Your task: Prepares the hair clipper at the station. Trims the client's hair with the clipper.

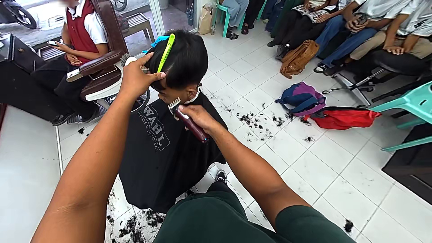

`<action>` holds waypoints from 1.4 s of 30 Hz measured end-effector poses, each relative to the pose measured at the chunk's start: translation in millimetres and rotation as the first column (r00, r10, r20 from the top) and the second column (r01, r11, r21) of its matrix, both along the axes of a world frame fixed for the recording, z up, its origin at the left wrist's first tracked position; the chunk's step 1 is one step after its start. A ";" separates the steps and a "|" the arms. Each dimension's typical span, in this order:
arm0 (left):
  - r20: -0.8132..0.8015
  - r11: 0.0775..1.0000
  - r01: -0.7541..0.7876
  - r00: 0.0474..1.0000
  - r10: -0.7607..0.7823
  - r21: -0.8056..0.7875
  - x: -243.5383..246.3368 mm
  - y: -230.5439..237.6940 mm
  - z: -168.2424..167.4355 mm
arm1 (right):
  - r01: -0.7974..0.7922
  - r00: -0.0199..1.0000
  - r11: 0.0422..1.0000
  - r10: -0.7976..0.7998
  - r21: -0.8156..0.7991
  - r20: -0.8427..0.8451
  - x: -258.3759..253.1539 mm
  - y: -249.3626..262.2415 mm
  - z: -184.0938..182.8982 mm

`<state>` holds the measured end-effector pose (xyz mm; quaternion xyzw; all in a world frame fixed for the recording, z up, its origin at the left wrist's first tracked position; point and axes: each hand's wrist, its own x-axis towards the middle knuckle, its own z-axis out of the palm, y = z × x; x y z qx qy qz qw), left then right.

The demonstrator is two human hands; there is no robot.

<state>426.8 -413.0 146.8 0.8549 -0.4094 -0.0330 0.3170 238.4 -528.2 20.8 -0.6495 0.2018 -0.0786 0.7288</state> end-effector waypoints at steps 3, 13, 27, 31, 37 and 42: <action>-0.005 1.000 -0.013 1.000 0.013 0.004 -1.6 -0.6 1.4 | 0.054 0.998 0.998 -0.055 -0.011 -0.031 8.0 6.0 -4.9; -0.002 1.000 -0.009 1.000 0.009 -0.006 -0.3 0.9 -1.9 | 0.150 0.982 0.988 -0.152 0.031 0.114 19.5 5.2 1.5; 0.120 0.867 0.483 0.875 -0.470 -0.126 -85.9 23.6 -58.0 | 0.153 0.988 0.947 -0.146 0.283 -0.046 -82.3 11.3 -44.8; -0.387 0.796 0.394 0.718 -0.579 -0.459 -109.6 -33.8 -74.3 | 0.290 0.955 0.897 -0.248 0.333 -0.164 -112.0 14.6 -52.7; -0.523 0.773 0.442 0.570 -0.634 -0.455 -114.5 -46.5 -88.9 | 0.323 0.947 0.915 -0.311 0.241 -0.085 -141.4 12.9 -65.0; -0.588 0.845 0.360 0.608 -0.533 -0.395 -81.7 -22.1 -85.6 | 0.316 0.949 0.927 -0.308 0.204 -0.070 -136.6 11.2 -60.0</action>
